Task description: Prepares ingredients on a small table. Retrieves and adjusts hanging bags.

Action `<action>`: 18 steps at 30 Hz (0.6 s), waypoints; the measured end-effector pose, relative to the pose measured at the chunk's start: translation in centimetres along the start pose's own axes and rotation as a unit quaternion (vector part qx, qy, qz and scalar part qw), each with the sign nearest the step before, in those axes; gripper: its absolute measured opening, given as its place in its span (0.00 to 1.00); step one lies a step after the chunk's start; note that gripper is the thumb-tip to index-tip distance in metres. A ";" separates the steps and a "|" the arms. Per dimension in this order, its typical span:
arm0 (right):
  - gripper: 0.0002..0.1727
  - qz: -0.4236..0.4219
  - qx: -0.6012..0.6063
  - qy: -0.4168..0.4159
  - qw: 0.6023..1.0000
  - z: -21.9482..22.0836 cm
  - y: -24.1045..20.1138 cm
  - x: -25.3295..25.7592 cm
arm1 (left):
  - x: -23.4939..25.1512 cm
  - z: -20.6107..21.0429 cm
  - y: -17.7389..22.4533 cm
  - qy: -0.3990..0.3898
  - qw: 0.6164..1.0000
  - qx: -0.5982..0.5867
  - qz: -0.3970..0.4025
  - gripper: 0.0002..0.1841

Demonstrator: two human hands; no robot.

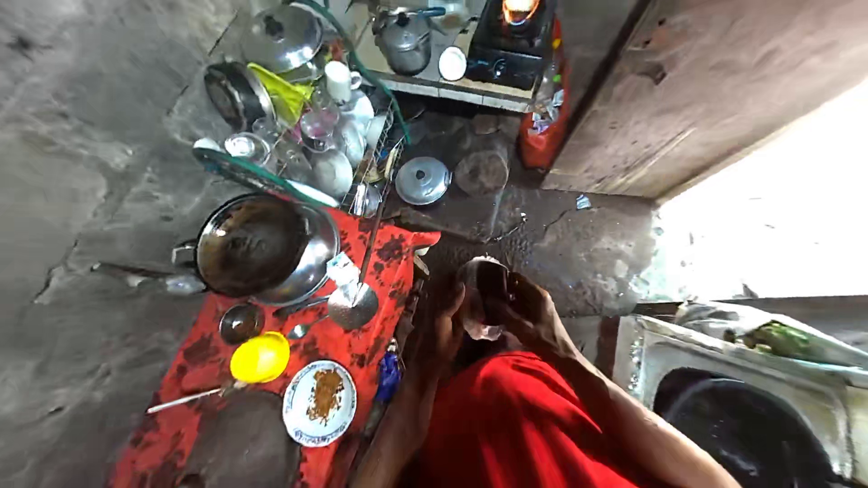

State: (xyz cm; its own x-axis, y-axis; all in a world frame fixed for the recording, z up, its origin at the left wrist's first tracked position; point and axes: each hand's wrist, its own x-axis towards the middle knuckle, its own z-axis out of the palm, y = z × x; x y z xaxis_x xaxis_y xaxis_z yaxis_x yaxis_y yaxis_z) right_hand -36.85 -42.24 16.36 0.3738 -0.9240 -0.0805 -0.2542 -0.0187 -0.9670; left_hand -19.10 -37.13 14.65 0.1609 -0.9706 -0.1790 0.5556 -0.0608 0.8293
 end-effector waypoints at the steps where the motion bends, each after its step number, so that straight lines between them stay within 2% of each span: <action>1: 0.24 -0.023 -0.075 0.039 0.996 -0.8 -0.3 0.3 | 0.8 1.4 -0.3 -0.018 0.997 -0.072 -0.032 0.18; 3: 0.27 -0.044 -0.184 0.086 0.978 -2.5 -1.3 0.7 | 2.4 4.0 -0.9 -0.024 0.987 -0.138 -0.073 0.24; 5: 0.30 -0.035 -0.229 0.067 0.970 -4.9 -2.4 1.3 | 4.5 5.6 -1.8 -0.069 0.989 -0.115 -0.056 0.33; 6: 0.31 -0.032 -0.232 0.057 0.971 -6.3 -2.8 1.5 | 5.5 6.4 -2.4 -0.081 0.990 -0.105 -0.047 0.35; 7: 0.30 -0.039 -0.219 0.064 0.973 -7.8 -3.0 1.6 | 6.3 6.9 -2.9 -0.082 0.988 -0.118 -0.053 0.35; 9: 0.25 -0.058 -0.170 0.135 0.974 -10.8 -2.5 1.5 | 7.9 7.5 -3.6 -0.105 0.974 -0.184 -0.083 0.36; 11: 0.27 -0.003 -0.124 0.172 0.977 -13.3 -1.4 1.7 | 9.4 8.2 -3.6 -0.137 0.960 -0.221 -0.109 0.38; 12: 0.30 0.044 -0.076 0.145 0.985 -14.2 -0.6 1.8 | 10.0 8.6 -3.6 -0.148 0.958 -0.214 -0.121 0.38; 14: 0.32 0.121 0.038 0.082 0.989 -15.1 1.2 2.2 | 11.3 9.6 -3.5 -0.156 0.968 -0.138 -0.140 0.37; 15: 0.28 0.134 0.049 0.087 0.986 -15.0 1.8 2.4 | 12.0 10.2 -3.4 -0.154 0.975 -0.071 -0.146 0.36; 17: 0.17 0.143 -0.070 0.171 0.972 -15.1 1.2 2.8 | 14.3 10.9 -3.8 -0.172 0.973 0.054 -0.141 0.35; 18: 0.15 0.147 -0.148 0.232 0.950 -15.3 0.1 3.1 | 15.6 11.1 -4.2 -0.192 0.967 0.116 -0.124 0.38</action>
State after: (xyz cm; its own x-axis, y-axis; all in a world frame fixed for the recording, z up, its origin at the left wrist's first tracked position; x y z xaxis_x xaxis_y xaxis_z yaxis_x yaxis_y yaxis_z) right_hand -49.40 -50.98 19.70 -0.1680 -0.9735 -0.1549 -0.5529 0.2232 -0.8028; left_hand -28.01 -54.61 14.27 -0.2933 -0.9319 -0.2135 0.3338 -0.3091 0.8905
